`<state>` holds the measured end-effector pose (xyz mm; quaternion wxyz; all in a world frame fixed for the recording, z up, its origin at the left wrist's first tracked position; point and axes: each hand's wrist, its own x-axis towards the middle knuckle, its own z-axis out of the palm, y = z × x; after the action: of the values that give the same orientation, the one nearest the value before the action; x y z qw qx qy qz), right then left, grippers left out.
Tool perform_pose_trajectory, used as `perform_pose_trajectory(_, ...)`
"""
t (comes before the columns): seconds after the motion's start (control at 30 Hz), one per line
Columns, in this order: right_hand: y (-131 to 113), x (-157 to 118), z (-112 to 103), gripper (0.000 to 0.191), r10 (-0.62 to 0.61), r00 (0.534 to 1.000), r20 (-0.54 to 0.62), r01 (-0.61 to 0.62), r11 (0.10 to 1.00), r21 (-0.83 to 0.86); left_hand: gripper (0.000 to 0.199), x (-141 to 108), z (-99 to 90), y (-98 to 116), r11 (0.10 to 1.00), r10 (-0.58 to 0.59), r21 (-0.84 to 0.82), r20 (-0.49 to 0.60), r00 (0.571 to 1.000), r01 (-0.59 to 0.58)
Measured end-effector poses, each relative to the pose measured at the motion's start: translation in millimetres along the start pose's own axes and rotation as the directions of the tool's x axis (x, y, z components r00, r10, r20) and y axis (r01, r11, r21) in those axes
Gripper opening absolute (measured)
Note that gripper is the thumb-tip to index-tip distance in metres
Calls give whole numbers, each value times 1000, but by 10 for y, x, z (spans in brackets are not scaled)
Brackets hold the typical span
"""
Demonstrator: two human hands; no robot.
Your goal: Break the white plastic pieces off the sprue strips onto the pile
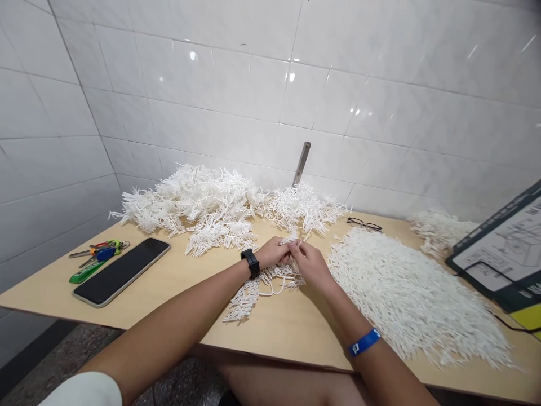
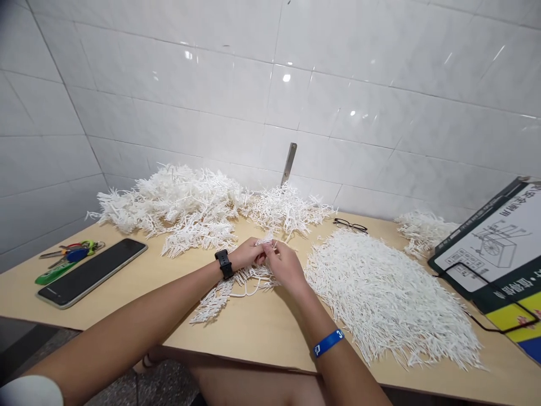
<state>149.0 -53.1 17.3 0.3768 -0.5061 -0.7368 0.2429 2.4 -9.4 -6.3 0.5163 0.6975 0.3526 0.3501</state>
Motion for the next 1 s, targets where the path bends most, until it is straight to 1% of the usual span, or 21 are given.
perform_pose_trajectory(0.07, 8, 4, 45, 53, -11, 1000, 29, 10, 999, 31, 52, 1, 5, 0, 1000, 8, 3, -2, 1000, -8)
perform_pose_trajectory(0.17, 62, 16, 68, 55, 1, 999, 34, -3, 997, 80, 50, -7, 11, 11, 1000, 14, -7, -4, 1000, -14)
perform_pose_trajectory(0.33, 136, 37, -22, 56, 44, 999, 25, -47, 989, 142, 52, -44, 24, 40, 999, 19, -26, 30, 999, -18)
perform_pose_trajectory(0.43, 167, 52, -101, 59, 73, 997, -4, -72, 996, 61, 54, -47, 51, 54, 999, 36, -13, 77, 996, -35)
perform_pose_trajectory(0.5, 179, 64, -116, 57, 92, 994, -59, -94, 995, -45, 54, -33, 80, 67, 999, 45, -14, 89, 995, -44)
perform_pose_trajectory(0.57, 179, 77, -104, 54, 106, 986, -132, -122, 986, -117, 53, -22, 110, 92, 998, 62, -28, 80, 995, -60)
perform_pose_trajectory(0.67, 198, 96, -124, 53, 121, 975, -188, -146, 982, -123, 52, -44, 132, 152, 996, 76, -42, 58, 995, -73)
perform_pose_trajectory(0.73, 270, 108, -228, 52, 175, 949, -262, -193, 980, -45, 51, -87, 118, 192, 998, 67, -27, 86, 994, -65)
perform_pose_trajectory(0.77, 330, 112, -307, 51, 220, 920, -326, -231, 973, 4, 50, -109, 104, 206, 998, 59, -17, 111, 992, -58)
perform_pose_trajectory(0.83, 479, 118, -485, 51, 311, 826, -470, -313, 947, 75, 48, -134, 69, 211, 999, 38, 1, 135, 990, -39)
perform_pose_trajectory(0.87, 554, 119, -563, 51, 323, 781, -534, -335, 939, 77, 48, -134, 53, 203, 999, 30, 7, 125, 992, -31)
perform_pose_trajectory(0.9, 619, 119, -623, 49, 324, 762, -560, -338, 938, 82, 48, -125, 40, 191, 1000, 28, 9, 102, 994, -29)
perform_pose_trajectory(0.93, 668, 118, -660, 47, 316, 768, -557, -327, 941, 82, 48, -110, 30, 178, 999, 30, 10, 70, 997, -31)
perform_pose_trajectory(0.97, 701, 115, -675, 44, 296, 790, -536, -310, 948, 67, 48, -94, 25, 166, 999, 34, 11, 43, 999, -35)
perform_pose_trajectory(1.0, 717, 111, -673, 40, 274, 822, -499, -292, 955, 42, 47, -82, 25, 159, 999, 36, 10, 23, 999, -36)
